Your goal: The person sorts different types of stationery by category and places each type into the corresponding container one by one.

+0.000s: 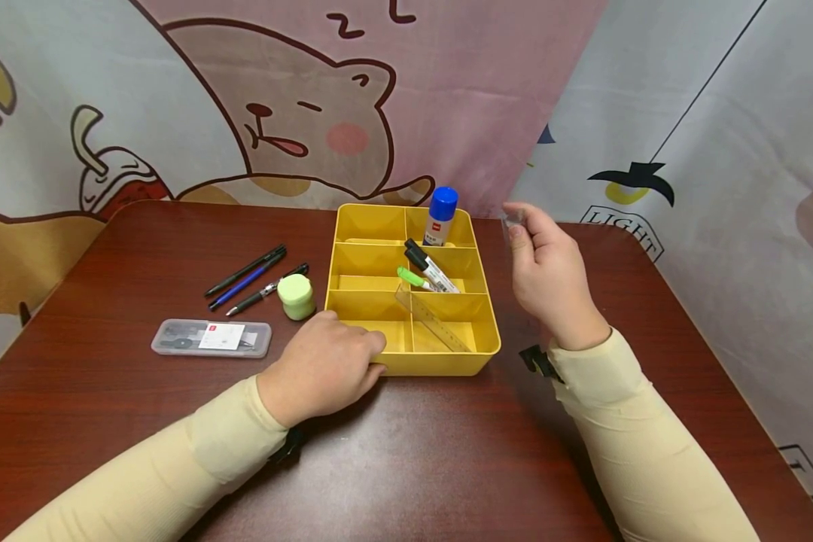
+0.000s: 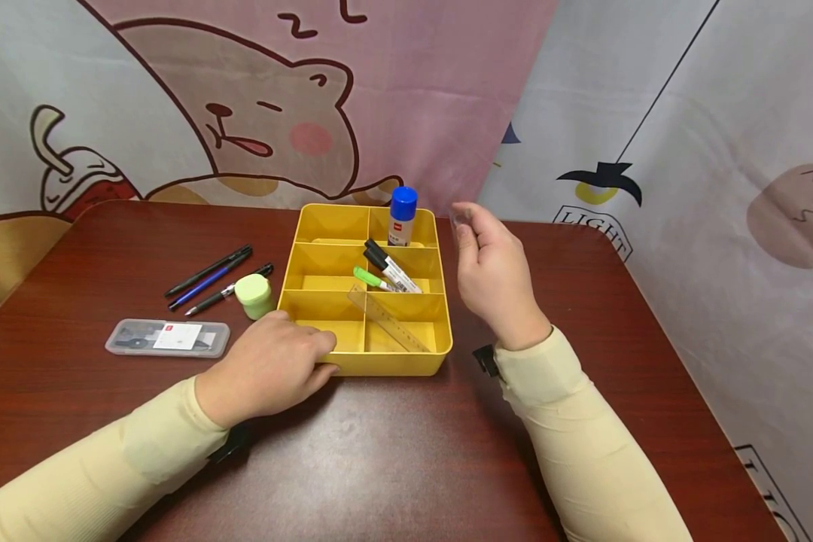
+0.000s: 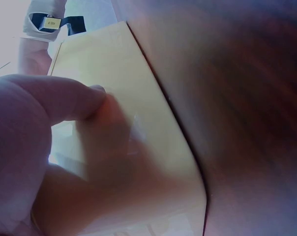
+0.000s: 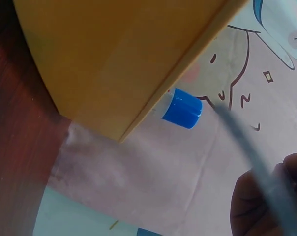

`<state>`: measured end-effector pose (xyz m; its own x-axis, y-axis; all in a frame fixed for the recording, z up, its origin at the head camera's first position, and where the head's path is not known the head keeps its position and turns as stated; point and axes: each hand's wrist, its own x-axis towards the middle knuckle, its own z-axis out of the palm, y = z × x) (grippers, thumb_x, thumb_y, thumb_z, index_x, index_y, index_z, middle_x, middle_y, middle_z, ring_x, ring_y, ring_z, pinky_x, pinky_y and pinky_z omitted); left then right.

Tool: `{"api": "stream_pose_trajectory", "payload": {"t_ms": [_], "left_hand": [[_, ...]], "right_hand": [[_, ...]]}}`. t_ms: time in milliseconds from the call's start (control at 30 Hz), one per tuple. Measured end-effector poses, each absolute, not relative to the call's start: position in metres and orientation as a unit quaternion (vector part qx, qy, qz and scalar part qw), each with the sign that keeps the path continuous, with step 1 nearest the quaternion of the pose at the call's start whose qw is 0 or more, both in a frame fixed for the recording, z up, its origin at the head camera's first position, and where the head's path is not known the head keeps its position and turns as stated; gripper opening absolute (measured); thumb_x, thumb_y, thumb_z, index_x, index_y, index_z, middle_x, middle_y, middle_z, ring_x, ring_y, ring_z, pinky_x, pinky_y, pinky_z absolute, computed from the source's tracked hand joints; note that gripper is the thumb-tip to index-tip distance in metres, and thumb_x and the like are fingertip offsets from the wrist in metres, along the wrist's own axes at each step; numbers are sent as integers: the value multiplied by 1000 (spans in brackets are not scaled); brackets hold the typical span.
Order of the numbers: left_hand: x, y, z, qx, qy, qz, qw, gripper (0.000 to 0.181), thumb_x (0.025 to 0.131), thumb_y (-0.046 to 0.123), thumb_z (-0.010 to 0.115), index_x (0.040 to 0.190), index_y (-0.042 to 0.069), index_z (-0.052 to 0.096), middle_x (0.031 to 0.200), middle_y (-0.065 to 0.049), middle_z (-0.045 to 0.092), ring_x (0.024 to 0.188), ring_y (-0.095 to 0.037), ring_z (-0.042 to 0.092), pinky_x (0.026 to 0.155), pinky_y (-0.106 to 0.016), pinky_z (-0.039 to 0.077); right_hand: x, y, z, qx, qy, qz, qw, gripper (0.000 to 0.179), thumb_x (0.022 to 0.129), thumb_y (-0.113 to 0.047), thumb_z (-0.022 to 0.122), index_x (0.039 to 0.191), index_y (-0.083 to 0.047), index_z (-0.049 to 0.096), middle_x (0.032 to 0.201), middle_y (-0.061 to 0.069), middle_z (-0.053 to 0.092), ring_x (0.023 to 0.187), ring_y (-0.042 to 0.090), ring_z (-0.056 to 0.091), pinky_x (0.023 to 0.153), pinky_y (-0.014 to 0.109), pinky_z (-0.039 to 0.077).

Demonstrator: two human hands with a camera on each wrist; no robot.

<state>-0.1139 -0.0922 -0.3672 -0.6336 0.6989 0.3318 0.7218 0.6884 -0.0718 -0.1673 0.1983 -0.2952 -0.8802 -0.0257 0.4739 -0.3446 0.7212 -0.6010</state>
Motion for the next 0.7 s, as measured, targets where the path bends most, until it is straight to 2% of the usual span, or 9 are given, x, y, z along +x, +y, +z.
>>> {"api": "stream_pose_trajectory", "payload": {"t_ms": [300,700], "left_hand": [[-114,-92,-367,-394,-903,-32,170,33,83,38,81,72,20,56,59,7,56,55,-12,59,57,-39,39],[-114,-92,-367,-392,-905,-27,162,32,85,39,80,73,20,57,59,7,57,56,-12,60,57,-39,39]], "right_hand": [[-175,200,-302,78,-920,340,180,35,111,-17,47,141,-5,61,137,18,69,126,35,66,108,55,51],[-185,202,-312,83,-937,304,151,34,110,-16,49,139,-5,63,136,16,70,127,35,66,110,55,49]]}}
